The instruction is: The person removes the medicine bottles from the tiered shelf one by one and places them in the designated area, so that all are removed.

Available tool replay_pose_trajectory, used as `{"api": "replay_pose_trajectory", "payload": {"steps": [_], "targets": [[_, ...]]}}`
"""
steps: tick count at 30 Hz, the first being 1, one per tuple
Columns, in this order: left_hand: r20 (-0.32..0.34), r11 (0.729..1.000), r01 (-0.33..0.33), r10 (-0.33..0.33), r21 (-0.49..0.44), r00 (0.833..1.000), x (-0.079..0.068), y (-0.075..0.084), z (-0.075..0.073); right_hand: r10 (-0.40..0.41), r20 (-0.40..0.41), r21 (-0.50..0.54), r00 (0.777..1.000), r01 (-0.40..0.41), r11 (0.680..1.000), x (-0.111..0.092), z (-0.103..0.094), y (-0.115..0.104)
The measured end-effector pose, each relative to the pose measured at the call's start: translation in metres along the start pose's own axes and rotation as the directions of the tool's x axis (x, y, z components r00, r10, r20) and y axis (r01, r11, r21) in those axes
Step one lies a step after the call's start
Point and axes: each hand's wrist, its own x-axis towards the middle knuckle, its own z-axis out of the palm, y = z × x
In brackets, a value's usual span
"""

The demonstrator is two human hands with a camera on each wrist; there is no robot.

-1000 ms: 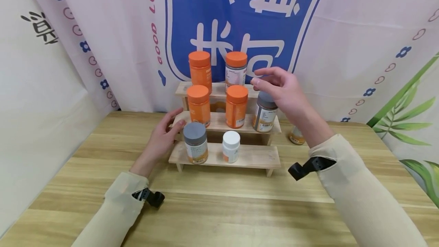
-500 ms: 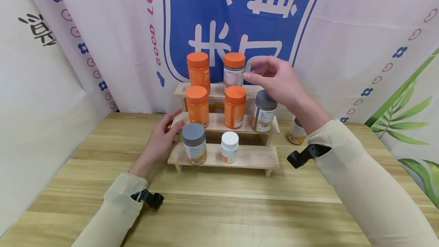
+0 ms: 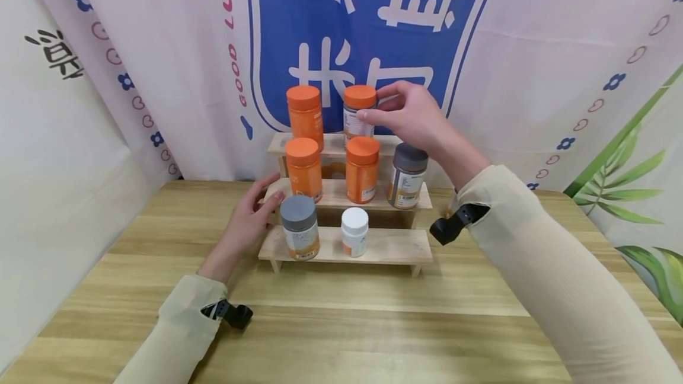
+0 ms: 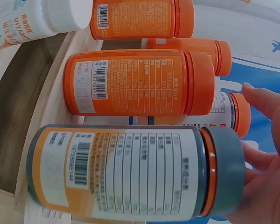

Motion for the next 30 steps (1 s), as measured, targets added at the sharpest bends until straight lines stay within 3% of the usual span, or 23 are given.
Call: {"api": "replay_pose_trajectory", "payload": {"steps": [7,14,30], "targets": [[-0.001,0.999,0.027,-0.027,-0.021,1.0,-0.001,0.0,0.0,0.045,-0.006,-0.021,0.999,-0.045,0.999,0.009,0.01,-0.006],[-0.01,1.0,0.015,-0.015,-0.016,1.0,-0.001,0.0,0.0,0.05,-0.009,-0.042,0.999,-0.05,0.998,0.017,0.017,-0.007],[-0.002,1.0,0.012,-0.012,-0.013,1.0,-0.001,0.0,0.0,0.035,-0.049,-0.04,0.998,-0.037,0.999,0.013,0.017,-0.007]]}}
